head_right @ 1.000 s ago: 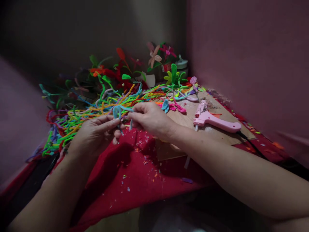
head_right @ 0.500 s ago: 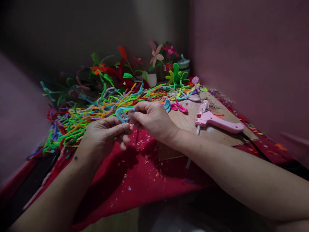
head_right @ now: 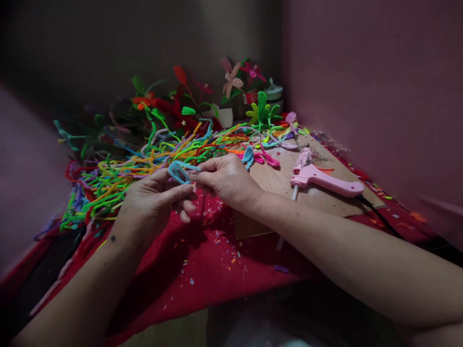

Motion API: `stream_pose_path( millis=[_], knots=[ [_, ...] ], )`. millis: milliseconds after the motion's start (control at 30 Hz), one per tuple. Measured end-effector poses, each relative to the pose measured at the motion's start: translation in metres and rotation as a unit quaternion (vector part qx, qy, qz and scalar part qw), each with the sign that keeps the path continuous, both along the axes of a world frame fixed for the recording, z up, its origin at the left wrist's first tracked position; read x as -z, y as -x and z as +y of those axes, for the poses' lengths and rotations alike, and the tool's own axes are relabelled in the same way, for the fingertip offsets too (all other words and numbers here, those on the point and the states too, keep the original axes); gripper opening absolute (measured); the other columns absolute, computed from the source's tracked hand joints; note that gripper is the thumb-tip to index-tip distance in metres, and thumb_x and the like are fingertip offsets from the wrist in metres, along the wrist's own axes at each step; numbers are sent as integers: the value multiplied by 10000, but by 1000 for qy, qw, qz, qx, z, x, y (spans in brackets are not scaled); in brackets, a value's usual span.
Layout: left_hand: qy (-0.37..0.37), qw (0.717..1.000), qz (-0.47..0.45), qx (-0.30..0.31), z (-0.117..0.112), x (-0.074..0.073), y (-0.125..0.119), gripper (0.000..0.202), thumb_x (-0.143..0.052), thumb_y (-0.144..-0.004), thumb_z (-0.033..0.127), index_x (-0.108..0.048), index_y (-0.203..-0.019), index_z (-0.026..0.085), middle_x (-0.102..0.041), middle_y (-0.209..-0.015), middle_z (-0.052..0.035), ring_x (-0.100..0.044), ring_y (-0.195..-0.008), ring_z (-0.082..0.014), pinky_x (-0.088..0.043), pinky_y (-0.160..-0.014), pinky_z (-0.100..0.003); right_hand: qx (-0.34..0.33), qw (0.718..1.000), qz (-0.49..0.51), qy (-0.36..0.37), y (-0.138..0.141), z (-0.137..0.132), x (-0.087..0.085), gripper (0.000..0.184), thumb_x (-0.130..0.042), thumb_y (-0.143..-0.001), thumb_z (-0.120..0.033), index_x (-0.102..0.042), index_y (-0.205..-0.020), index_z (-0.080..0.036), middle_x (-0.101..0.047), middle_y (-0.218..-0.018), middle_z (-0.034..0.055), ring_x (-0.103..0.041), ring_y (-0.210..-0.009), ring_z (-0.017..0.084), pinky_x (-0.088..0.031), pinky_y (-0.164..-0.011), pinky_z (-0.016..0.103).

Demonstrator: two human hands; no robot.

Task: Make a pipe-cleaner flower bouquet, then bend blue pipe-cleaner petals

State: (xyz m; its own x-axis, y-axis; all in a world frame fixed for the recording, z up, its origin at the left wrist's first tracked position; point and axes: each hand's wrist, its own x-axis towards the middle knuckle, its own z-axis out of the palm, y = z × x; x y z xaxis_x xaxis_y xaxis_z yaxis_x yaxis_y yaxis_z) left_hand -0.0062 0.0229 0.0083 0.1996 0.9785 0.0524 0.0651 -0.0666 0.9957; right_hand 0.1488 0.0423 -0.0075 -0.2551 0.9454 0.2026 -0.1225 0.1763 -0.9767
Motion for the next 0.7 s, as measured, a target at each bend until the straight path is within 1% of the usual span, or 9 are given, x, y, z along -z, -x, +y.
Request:
stream_pose_path(
  millis=[100, 167, 267, 333, 433, 500, 567, 633, 700],
  knots=[
    [11, 1000, 10, -5, 0, 1, 0, 158, -673, -713, 148, -643, -865, 120, -647, -584, 1, -617, -416, -144, -511, -336, -216, 9, 1000, -9, -15, -1, -2, -2, 238, -654, -719, -307, -633, -581, -114, -536, -507, -18, -440, -488, 68, -328, -479, 222],
    [21, 1000, 22, -8, 0, 0, -1, 139, -666, -714, 144, -651, -849, 113, -649, -567, -3, -612, -403, -146, -508, -334, -219, -2, 1000, -11, -21, -2, -2, -5, 230, -678, -697, -318, -641, -600, -113, -561, -538, -14, -460, -514, 71, -354, -502, 218],
    [45, 998, 47, -4, -2, -2, -4, 84, -677, -704, 153, -641, -768, 112, -644, -533, -3, -599, -376, -144, -497, -330, -217, -19, 1000, 5, -19, -3, -2, -8, 202, -723, -650, -287, -681, -760, -123, -643, -700, 6, -536, -623, 90, -419, -588, 220],
    [72, 995, 68, 9, -4, -3, -6, 82, -684, -694, 146, -627, -746, 115, -628, -484, 4, -591, -357, -147, -486, -327, -212, -42, 999, 8, -8, -4, -1, -8, 209, -720, -652, -276, -687, -803, -136, -658, -751, 10, -557, -657, 98, -433, -610, 222],
    [115, 988, 82, 59, -5, -4, -7, 72, -670, -707, 141, -603, -716, 118, -638, -471, -16, -611, -378, -157, -493, -363, -208, -68, 997, 17, 22, -3, 2, -5, 125, -691, -673, -258, -683, -698, -135, -628, -636, -5, -529, -575, 88, -412, -550, 218],
    [128, 983, 65, 112, -4, -4, -3, 88, -644, -746, 176, -592, -707, 117, -685, -550, -60, -645, -435, -162, -518, -427, -212, -55, 996, 43, 56, -3, 4, -2, 110, -696, -662, -245, -674, -655, -138, -609, -579, -15, -508, -530, 80, -400, -523, 216],
    [132, 978, 42, 157, -2, -5, 1, 111, -618, -784, 224, -598, -760, 118, -716, -637, -94, -668, -486, -166, -533, -481, -220, -47, 992, 73, 88, -3, 5, -1, 116, -711, -648, -247, -668, -635, -140, -610, -561, -17, -508, -515, 77, -403, -519, 216],
    [144, 973, 27, 180, 0, -5, 5, 137, -617, -789, 252, -606, -825, 120, -723, -658, -102, -668, -480, -171, -526, -471, -221, -55, 989, 85, 104, -3, 5, -2, 128, -728, -630, -249, -669, -623, -136, -616, -559, -12, -512, -512, 76, -406, -521, 215],
    [158, 971, 24, 178, 3, -4, 7, 155, -640, -769, 260, -608, -825, 120, -714, -624, -96, -647, -430, -168, -504, -423, -212, -56, 989, 94, 104, -3, 5, -3, 140, -737, -620, -253, -671, -615, -130, -614, -549, -11, -508, -504, 74, -403, -512, 211]
  ],
)
